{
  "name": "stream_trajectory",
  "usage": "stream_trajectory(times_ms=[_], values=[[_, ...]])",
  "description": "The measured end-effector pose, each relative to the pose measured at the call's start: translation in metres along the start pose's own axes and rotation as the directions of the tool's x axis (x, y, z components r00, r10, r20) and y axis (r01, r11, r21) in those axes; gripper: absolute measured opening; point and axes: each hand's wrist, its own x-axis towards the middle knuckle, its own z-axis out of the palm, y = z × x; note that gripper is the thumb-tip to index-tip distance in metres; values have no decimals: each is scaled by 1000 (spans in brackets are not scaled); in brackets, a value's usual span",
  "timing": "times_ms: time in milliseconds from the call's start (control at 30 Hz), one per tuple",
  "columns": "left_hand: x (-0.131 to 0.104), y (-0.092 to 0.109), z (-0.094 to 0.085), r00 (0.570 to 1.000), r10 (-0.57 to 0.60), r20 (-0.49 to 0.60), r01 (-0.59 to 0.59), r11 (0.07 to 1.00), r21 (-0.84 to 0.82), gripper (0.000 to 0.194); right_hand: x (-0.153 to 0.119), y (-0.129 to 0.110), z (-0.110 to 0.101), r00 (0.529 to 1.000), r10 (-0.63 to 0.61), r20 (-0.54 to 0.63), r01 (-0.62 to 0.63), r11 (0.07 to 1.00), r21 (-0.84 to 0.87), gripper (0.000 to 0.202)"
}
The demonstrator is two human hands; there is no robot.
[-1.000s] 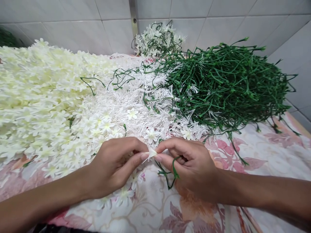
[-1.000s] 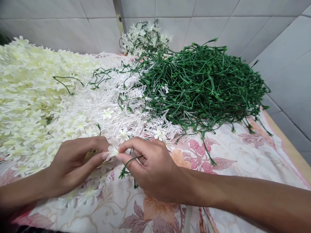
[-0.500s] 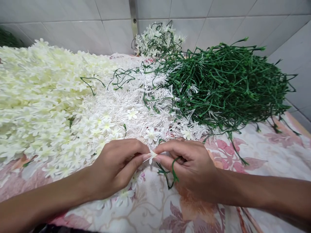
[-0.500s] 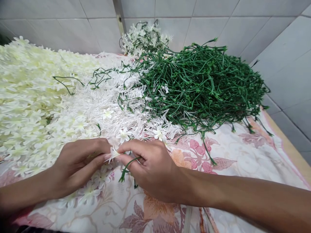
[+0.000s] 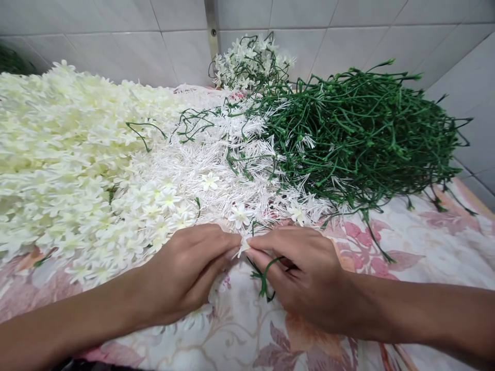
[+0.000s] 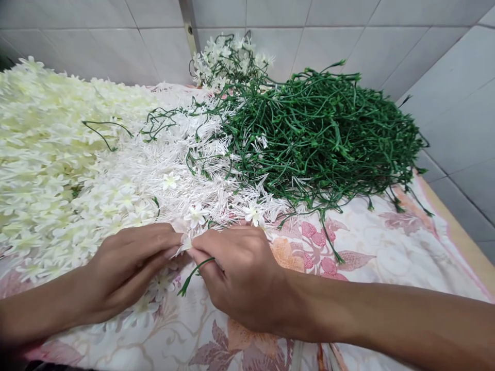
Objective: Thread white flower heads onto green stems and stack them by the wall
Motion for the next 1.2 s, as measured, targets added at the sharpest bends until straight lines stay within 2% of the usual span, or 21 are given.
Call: stream_trajectory(times_ms=[100,200,367,600,1200], values=[[-1,2,0,997,-67,49,68,997,-28,16,0,0,-1,1000,1,21,-1,1000,10,17],[-1,2,-1,990,-138,24,138,990,-5,28,2,0,-1,999,-30,41,29,999,33,19],[3,1,-4,980,-198,38,201,966,-163,10,3,-1,-1,1000,-26,12,25,997,75,11],[2,-3,-4,978,-203,-49,190,963,-193,8,3,-4,-3,999,45,13,-45,999,28,5],[2,-2,-5,975,-219,-30,211,964,-164,7,2,-4,-4,996,50,67,-51,999,19,9]])
